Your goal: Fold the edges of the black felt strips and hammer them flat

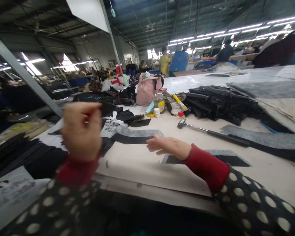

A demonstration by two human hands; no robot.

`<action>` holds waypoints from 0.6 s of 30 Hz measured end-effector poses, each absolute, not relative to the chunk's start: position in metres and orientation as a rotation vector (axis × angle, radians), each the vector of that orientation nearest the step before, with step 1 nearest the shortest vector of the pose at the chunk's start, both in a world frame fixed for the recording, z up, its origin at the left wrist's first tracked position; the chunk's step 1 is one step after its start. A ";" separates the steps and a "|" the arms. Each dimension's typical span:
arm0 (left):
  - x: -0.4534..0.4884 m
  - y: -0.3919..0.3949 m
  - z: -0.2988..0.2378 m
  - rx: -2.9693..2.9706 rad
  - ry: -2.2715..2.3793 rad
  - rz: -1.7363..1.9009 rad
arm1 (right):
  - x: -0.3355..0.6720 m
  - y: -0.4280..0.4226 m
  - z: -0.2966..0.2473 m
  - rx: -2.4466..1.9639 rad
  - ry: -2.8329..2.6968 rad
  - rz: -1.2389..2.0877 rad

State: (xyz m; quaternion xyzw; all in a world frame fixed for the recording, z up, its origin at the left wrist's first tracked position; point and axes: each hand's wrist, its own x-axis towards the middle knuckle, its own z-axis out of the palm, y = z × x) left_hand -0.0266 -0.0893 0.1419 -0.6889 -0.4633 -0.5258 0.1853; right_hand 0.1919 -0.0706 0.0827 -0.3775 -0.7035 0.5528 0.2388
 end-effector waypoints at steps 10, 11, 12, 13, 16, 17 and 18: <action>0.087 -0.122 0.054 -2.893 -0.849 -0.907 | 0.256 -0.092 0.043 -1.195 -1.864 1.577; 0.083 -0.115 0.060 -2.936 -0.905 -0.919 | 0.262 -0.094 0.044 -1.237 -1.920 1.508; 0.080 -0.106 0.068 -2.983 -0.978 -0.915 | 0.269 -0.096 0.047 -1.259 -1.956 1.432; 0.076 -0.096 0.075 -3.054 -1.031 -0.873 | 0.277 -0.098 0.053 -1.263 -1.973 1.347; 0.069 -0.063 0.092 -3.360 -1.147 -0.558 | 0.307 -0.102 0.071 -1.253 -1.930 1.060; 0.068 -0.054 0.094 -3.409 -1.200 -0.500 | 0.319 -0.103 0.075 -1.274 -1.884 0.969; 0.067 -0.046 0.094 -3.445 -1.262 -0.490 | 0.333 -0.103 0.077 -1.313 -1.828 0.887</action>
